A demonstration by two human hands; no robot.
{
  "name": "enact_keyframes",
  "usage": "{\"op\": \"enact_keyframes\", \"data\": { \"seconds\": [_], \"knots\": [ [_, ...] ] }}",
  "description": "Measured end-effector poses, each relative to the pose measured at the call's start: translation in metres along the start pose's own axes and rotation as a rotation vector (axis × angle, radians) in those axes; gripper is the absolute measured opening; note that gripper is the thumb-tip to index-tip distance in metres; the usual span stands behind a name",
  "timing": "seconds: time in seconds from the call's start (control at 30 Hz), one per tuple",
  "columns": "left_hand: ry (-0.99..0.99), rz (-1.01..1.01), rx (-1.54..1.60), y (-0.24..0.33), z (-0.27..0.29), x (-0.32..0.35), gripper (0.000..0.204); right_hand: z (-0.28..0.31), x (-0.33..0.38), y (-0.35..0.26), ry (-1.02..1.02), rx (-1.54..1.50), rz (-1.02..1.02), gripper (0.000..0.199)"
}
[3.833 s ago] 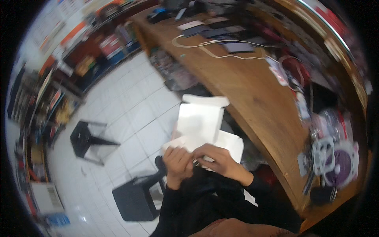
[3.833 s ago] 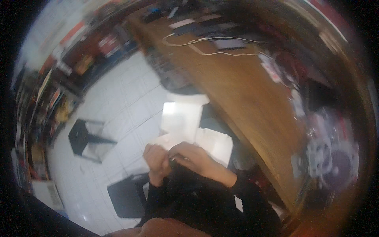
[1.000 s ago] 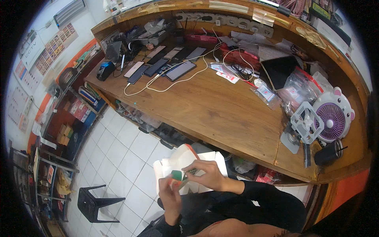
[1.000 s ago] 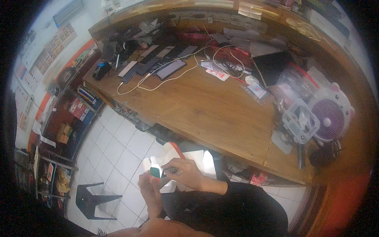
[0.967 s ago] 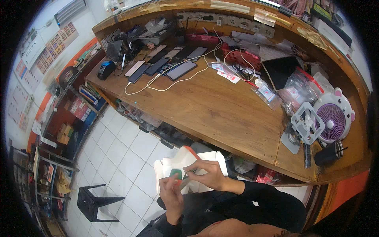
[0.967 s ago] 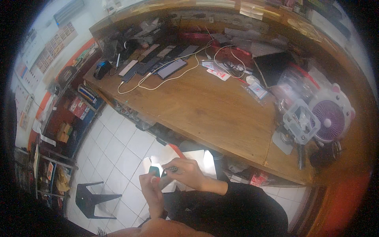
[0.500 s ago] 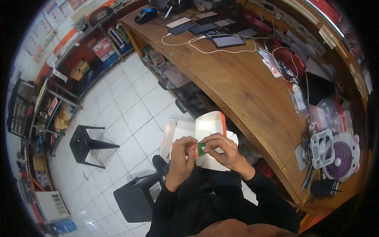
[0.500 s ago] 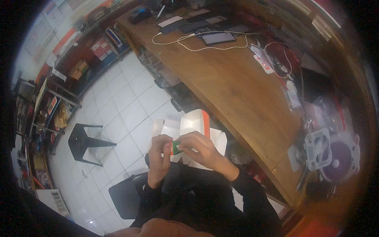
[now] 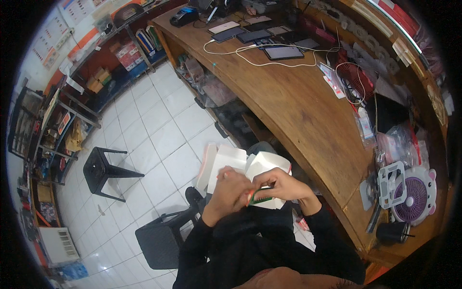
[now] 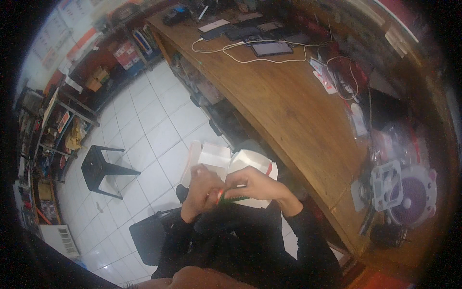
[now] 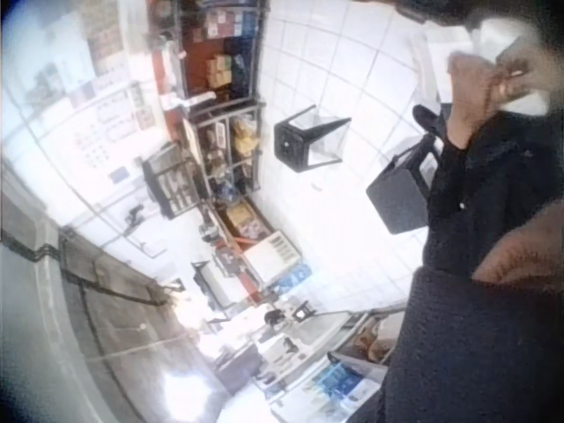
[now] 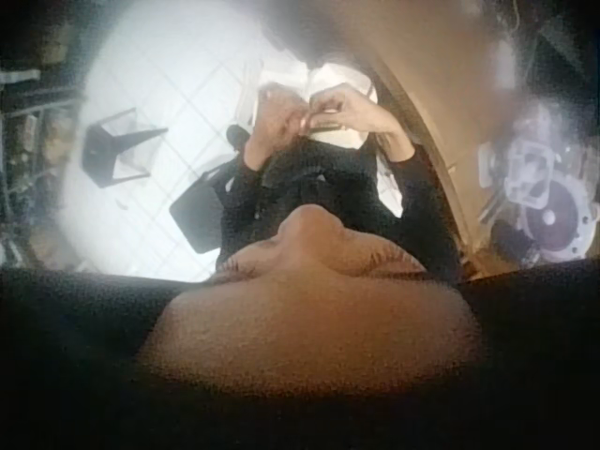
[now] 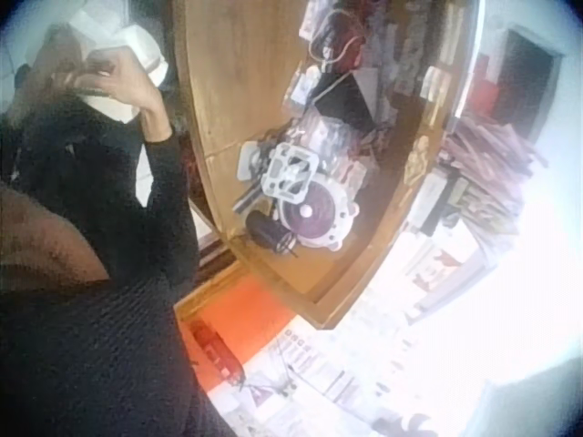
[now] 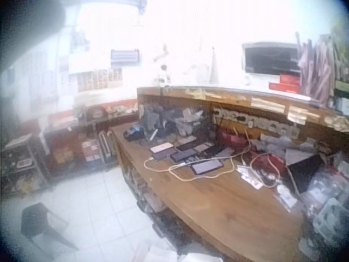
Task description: The person folds flat paperboard pieces into small rectangular boxes at a wooden counter. They repeatedly fold the sides, tuck flaps, and stack the finished boxes on the counter.
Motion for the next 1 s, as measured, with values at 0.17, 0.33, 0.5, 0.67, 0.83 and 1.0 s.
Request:
{"op": "enact_keyframes", "data": {
  "seconds": [0.17,0.33,0.5,0.67,0.83,1.0],
  "knots": [
    [0.749,0.171,0.123,-0.001,-0.021,0.003,0.057,-0.007,-0.001,-0.023,0.608,0.124,-0.009,0.016],
    [1.015,0.26,0.388,-0.036,-0.017,0.032,0.073,-0.036,-0.005,-0.032,0.484,0.376,0.144,0.03],
    [0.551,0.247,0.701,-0.038,0.021,0.015,0.082,0.042,0.001,-0.051,0.871,0.496,0.054,0.022],
    [0.568,0.15,1.086,-0.02,-0.007,-0.019,0.077,0.019,-0.032,-0.017,0.566,0.099,0.22,0.032],
    [0.639,0.442,0.294,-0.035,0.014,0.01,0.042,0.011,-0.028,-0.021,0.734,0.371,0.234,0.032],
    [1.05,0.384,0.283,-0.033,0.054,0.004,0.027,0.009,-0.031,-0.014,0.378,0.342,0.066,0.03]
  ]
}}
Point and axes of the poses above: each hand's wrist, its own x-axis away from the middle knuckle, its own z-axis out of the back of the hand, y = z × x, the point moved 5 cm from there along -x, towards the middle knuckle, and after that the axes turned 15 degrees about x, right-handed, at the moved point
